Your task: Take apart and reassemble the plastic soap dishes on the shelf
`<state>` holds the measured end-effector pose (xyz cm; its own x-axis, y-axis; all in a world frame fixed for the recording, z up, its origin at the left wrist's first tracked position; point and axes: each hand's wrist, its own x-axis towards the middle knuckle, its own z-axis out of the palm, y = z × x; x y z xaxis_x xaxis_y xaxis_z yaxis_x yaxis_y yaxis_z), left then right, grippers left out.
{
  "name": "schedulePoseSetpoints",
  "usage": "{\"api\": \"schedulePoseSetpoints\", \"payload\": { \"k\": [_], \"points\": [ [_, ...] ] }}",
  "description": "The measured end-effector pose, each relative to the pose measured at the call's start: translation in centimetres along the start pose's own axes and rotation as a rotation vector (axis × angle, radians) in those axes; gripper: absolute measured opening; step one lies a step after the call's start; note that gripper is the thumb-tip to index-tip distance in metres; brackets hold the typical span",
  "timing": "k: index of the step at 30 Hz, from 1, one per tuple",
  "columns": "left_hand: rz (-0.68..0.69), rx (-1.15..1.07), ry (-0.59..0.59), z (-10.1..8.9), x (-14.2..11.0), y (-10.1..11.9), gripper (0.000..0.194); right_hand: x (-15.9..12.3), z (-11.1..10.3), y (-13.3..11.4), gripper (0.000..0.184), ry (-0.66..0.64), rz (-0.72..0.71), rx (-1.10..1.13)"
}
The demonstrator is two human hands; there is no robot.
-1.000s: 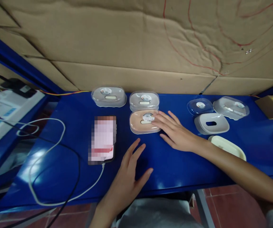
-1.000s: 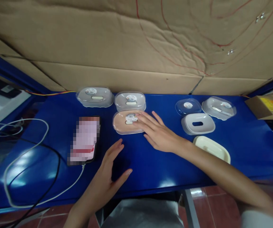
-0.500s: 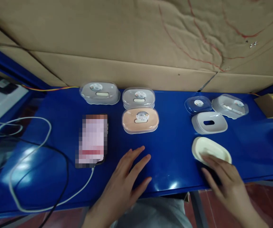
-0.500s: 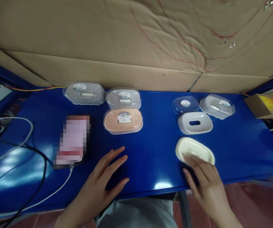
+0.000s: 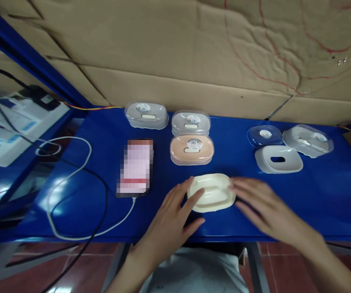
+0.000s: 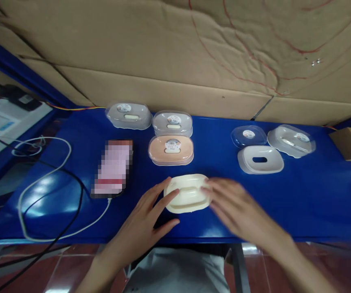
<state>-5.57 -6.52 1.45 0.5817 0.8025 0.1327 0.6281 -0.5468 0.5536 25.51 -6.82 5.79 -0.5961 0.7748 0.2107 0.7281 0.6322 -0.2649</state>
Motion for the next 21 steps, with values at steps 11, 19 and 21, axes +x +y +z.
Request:
{"api": "schedulePoseSetpoints", "payload": {
  "k": [11,19,21],
  "points": [
    [-0.01,-0.027,-0.011,-0.4,1.1,-1.5,0.075,-5.8,-3.3,14.7,0.081,-0.027,0.379,-0.173],
    [-0.082,-0.104,-0.034,-0.2,1.0,-1.4,0.101,-3.1,-2.9,15.4,0.084,-0.075,0.316,-0.122],
    [-0.086,-0.105,-0.023,-0.2,1.0,-1.5,0.107,-2.3,-2.7,14.5,0.081,-0.05,0.292,-0.101]
  ]
}}
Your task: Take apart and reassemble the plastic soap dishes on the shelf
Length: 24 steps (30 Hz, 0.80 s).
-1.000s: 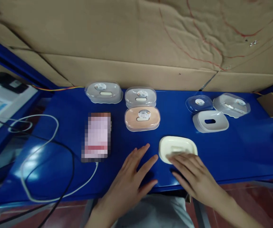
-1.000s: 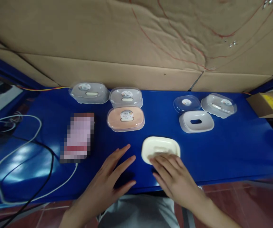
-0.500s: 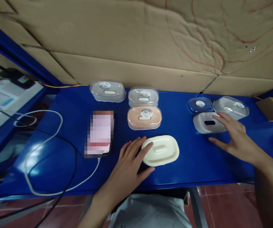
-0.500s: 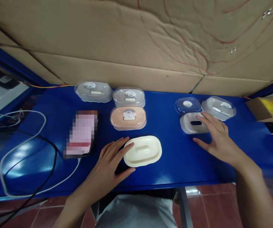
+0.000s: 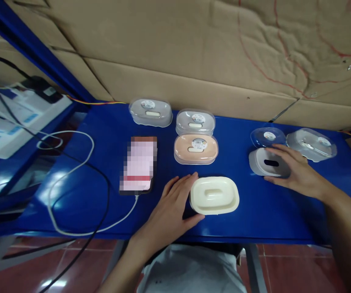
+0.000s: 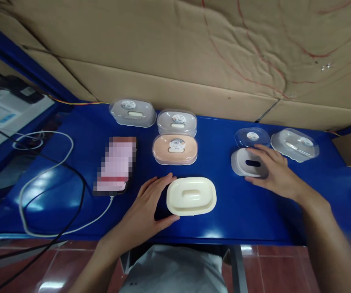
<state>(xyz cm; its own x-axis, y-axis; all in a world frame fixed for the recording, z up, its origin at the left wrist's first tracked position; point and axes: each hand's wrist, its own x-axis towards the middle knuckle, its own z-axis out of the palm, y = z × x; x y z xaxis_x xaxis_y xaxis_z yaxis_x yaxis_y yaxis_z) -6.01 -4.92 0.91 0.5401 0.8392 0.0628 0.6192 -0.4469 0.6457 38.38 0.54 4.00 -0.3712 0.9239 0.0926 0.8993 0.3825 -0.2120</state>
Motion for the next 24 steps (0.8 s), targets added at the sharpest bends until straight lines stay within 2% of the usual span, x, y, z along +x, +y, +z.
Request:
{"api": "schedulePoseSetpoints", "payload": {
  "k": [2,4,7,10,15,24],
  "points": [
    [-0.005,-0.005,0.017,0.1,0.0,0.0,0.112,0.3,0.2,-2.6,0.077,0.017,-0.032,0.033],
    [0.0,-0.015,0.028,0.2,0.0,-0.1,0.117,0.4,0.5,-6.3,0.08,-0.004,-0.054,0.045],
    [0.021,-0.02,0.03,0.3,0.0,-0.2,0.121,0.8,1.1,-12.3,0.083,-0.036,-0.174,0.1],
    [0.044,-0.01,0.035,0.4,0.0,-0.3,0.12,1.6,1.5,-16.1,0.076,-0.074,-0.29,0.103],
    [0.065,-0.001,0.041,0.3,-0.1,-0.2,0.117,2.7,2.2,-17.7,0.072,-0.084,-0.361,0.091],
    [0.089,0.004,0.029,0.1,0.0,-0.1,0.108,2.9,3.1,-18.2,0.078,-0.114,-0.334,0.082]
  ]
}}
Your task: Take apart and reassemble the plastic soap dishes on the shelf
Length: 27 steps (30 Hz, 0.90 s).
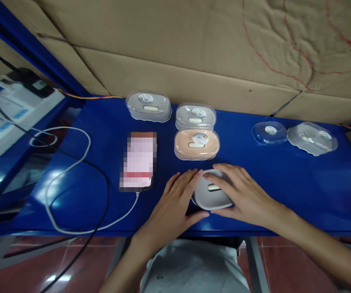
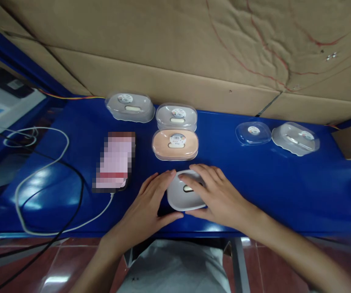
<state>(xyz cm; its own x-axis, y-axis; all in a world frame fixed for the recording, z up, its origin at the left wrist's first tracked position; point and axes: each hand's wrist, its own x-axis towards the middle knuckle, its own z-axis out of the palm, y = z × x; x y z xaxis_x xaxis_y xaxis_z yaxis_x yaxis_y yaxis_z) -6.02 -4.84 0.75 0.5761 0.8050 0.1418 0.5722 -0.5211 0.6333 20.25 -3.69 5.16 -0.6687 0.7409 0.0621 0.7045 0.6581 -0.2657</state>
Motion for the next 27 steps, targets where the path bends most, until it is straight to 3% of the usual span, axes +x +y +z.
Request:
{"api": "schedulePoseSetpoints", "payload": {
  "k": [7,11,13,14,17,21,24,27],
  "points": [
    [-0.025,0.022,-0.031,-0.5,0.4,0.3,0.083,0.4,1.4,0.0,0.076,0.015,-0.016,-0.003],
    [-0.024,0.023,-0.033,-0.5,0.4,0.3,0.081,0.2,-0.1,1.0,0.09,-0.026,-0.063,0.136],
    [-0.025,0.037,-0.03,-0.4,0.3,0.3,0.077,0.1,-1.7,3.0,0.086,-0.008,-0.049,0.202],
    [-0.026,0.047,-0.028,-0.4,0.3,0.3,0.075,-0.1,-2.5,4.5,0.075,0.044,-0.003,0.191],
    [-0.023,0.068,-0.022,-0.4,0.2,0.3,0.074,-0.8,-3.9,10.4,0.055,0.235,0.233,-0.035],
    [-0.008,0.066,-0.007,-0.4,0.3,0.2,0.071,-2.5,-3.5,17.1,0.053,0.242,0.564,-0.213],
    [-0.003,0.065,0.0,-0.4,0.3,0.2,0.069,-3.7,-3.1,17.8,0.055,0.221,0.577,-0.219],
    [0.002,0.074,-0.002,-0.4,0.2,0.2,0.068,-4.4,-3.4,16.5,0.075,0.155,0.503,-0.163]
  ]
}}
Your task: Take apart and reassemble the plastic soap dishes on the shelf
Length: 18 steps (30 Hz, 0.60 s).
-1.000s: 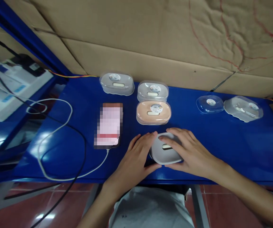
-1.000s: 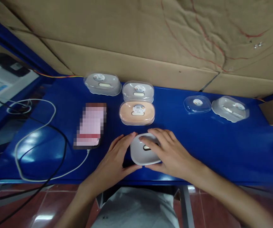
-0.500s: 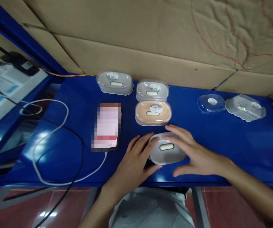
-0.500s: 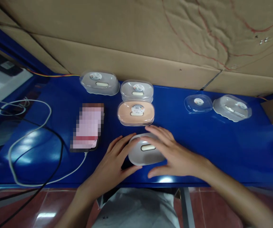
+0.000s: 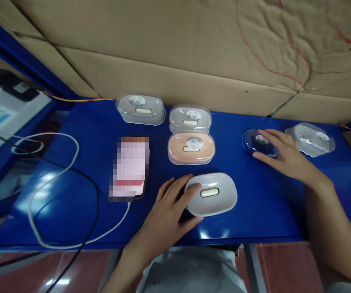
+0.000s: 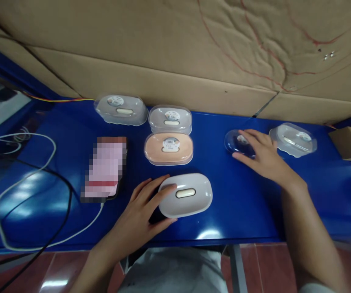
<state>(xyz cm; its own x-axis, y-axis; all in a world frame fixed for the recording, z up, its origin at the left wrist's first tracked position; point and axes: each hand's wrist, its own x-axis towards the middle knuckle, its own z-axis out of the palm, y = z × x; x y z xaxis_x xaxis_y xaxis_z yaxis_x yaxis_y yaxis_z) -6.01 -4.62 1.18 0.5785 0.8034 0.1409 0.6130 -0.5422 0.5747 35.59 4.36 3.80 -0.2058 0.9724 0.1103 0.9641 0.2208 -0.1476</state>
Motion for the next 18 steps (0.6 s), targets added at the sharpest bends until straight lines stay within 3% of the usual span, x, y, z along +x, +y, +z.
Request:
{"api": "schedulePoseSetpoints", "payload": {
  "k": [3,8,10,13,18],
  "points": [
    [-0.019,-0.006,-0.021,0.0,-0.1,-0.1,0.072,-0.4,-0.3,-0.2,0.092,-0.085,-0.064,0.081],
    [-0.047,-0.059,-0.013,0.1,-0.2,-0.2,0.091,-0.2,-0.8,-1.3,0.082,-0.018,-0.126,0.186],
    [-0.053,-0.085,0.0,0.2,-0.2,-0.2,0.097,-0.6,-1.4,-3.6,0.081,0.003,-0.183,0.22],
    [-0.066,-0.108,0.011,0.3,-0.2,-0.3,0.108,-1.9,-2.2,-8.4,0.083,-0.066,-0.312,0.274],
    [-0.057,-0.123,0.008,0.5,-0.4,-0.4,0.126,-4.3,-1.5,-14.6,0.077,-0.102,-0.519,0.24]
  ]
}}
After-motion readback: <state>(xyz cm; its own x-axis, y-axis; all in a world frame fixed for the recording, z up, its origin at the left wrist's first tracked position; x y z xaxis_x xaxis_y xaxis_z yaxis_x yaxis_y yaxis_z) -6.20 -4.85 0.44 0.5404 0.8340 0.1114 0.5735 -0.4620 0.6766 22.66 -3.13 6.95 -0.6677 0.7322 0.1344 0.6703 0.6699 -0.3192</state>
